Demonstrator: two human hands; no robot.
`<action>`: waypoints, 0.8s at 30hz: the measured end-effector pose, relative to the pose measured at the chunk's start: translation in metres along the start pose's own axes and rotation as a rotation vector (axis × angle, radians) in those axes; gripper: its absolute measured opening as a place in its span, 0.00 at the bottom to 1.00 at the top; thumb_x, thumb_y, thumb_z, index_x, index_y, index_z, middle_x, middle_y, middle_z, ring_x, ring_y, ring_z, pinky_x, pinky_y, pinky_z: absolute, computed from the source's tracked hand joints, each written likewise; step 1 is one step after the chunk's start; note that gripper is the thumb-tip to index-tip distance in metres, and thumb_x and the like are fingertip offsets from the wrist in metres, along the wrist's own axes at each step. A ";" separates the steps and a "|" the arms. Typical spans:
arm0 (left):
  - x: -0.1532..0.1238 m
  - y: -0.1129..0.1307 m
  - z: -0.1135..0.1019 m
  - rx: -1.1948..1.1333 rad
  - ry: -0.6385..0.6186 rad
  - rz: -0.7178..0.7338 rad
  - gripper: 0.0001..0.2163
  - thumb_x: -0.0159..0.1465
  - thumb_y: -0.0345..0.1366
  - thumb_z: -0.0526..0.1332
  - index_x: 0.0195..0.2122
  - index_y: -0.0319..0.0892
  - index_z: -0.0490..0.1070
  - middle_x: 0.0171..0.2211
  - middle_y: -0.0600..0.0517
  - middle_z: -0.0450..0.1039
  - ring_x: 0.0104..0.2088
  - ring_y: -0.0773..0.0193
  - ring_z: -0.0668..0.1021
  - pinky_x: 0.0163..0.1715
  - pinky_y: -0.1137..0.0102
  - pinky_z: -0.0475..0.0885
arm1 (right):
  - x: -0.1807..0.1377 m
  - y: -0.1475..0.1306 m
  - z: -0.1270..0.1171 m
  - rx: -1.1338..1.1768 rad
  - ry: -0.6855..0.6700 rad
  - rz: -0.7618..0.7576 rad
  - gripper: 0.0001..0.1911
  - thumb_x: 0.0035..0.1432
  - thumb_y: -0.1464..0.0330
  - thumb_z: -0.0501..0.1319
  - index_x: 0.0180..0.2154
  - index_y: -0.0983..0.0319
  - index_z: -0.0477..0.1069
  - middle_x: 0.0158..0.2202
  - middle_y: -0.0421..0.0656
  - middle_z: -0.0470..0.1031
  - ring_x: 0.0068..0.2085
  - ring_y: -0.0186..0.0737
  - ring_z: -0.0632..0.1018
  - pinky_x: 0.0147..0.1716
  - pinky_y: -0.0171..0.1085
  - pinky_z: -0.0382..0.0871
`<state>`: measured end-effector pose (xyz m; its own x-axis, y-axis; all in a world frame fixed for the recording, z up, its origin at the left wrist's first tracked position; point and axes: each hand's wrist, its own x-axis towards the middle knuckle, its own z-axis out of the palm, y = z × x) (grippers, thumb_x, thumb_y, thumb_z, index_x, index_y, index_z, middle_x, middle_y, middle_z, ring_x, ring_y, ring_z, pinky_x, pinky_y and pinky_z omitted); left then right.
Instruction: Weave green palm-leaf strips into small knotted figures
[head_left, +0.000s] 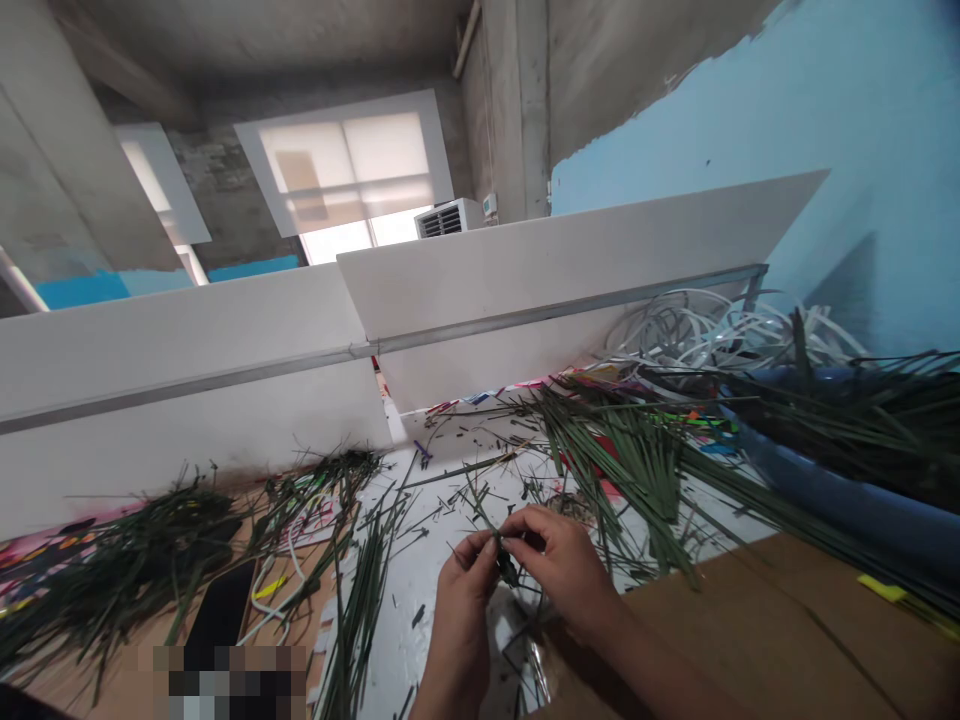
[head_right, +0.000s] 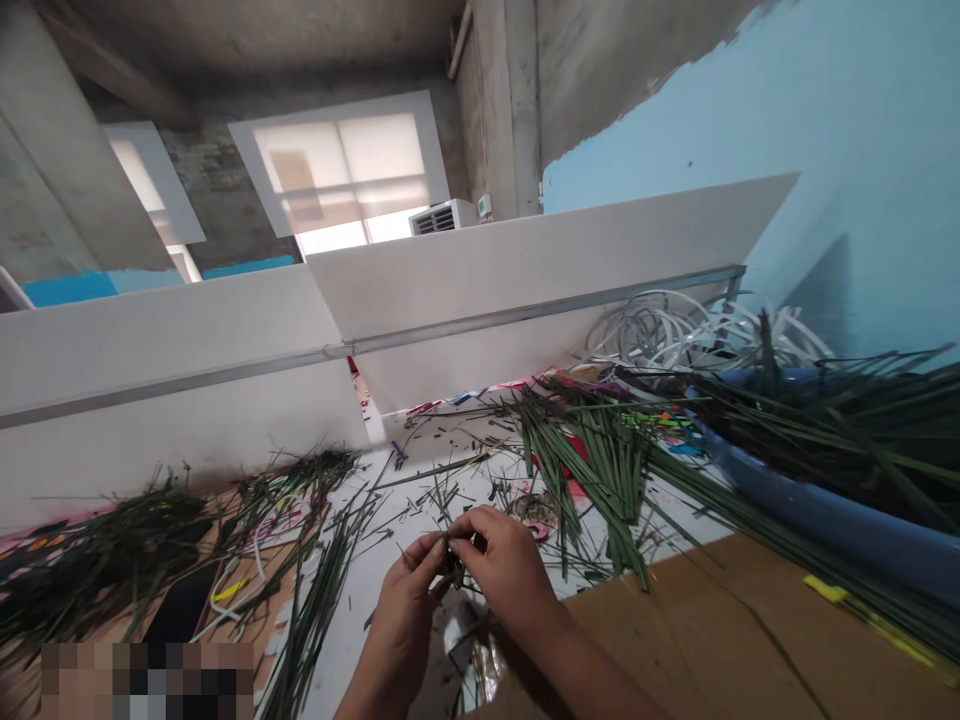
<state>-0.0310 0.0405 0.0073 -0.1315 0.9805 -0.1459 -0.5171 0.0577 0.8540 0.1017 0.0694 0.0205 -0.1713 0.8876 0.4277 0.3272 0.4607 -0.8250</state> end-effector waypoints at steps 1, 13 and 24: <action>0.001 -0.001 -0.001 0.008 0.003 0.006 0.17 0.46 0.41 0.77 0.33 0.38 0.80 0.30 0.51 0.78 0.30 0.66 0.74 0.34 0.72 0.68 | 0.000 0.000 0.000 -0.024 0.000 -0.006 0.06 0.54 0.74 0.60 0.30 0.60 0.75 0.31 0.41 0.78 0.34 0.41 0.77 0.35 0.37 0.66; 0.009 -0.006 -0.007 0.201 -0.017 0.173 0.12 0.49 0.39 0.74 0.31 0.38 0.79 0.31 0.48 0.79 0.35 0.61 0.76 0.40 0.69 0.69 | 0.000 0.002 -0.001 -0.102 0.016 -0.057 0.07 0.54 0.76 0.57 0.29 0.60 0.70 0.30 0.40 0.73 0.33 0.39 0.74 0.34 0.36 0.62; 0.005 0.001 -0.002 0.329 -0.056 0.175 0.15 0.48 0.38 0.74 0.37 0.39 0.82 0.35 0.45 0.82 0.37 0.57 0.78 0.40 0.67 0.70 | 0.004 0.008 -0.009 -0.107 0.107 -0.120 0.08 0.56 0.76 0.58 0.32 0.59 0.72 0.35 0.41 0.70 0.38 0.40 0.74 0.37 0.36 0.63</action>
<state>-0.0340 0.0455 0.0063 -0.1423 0.9892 0.0364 -0.1901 -0.0634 0.9797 0.1116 0.0764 0.0189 -0.1170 0.8186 0.5623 0.4082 0.5558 -0.7242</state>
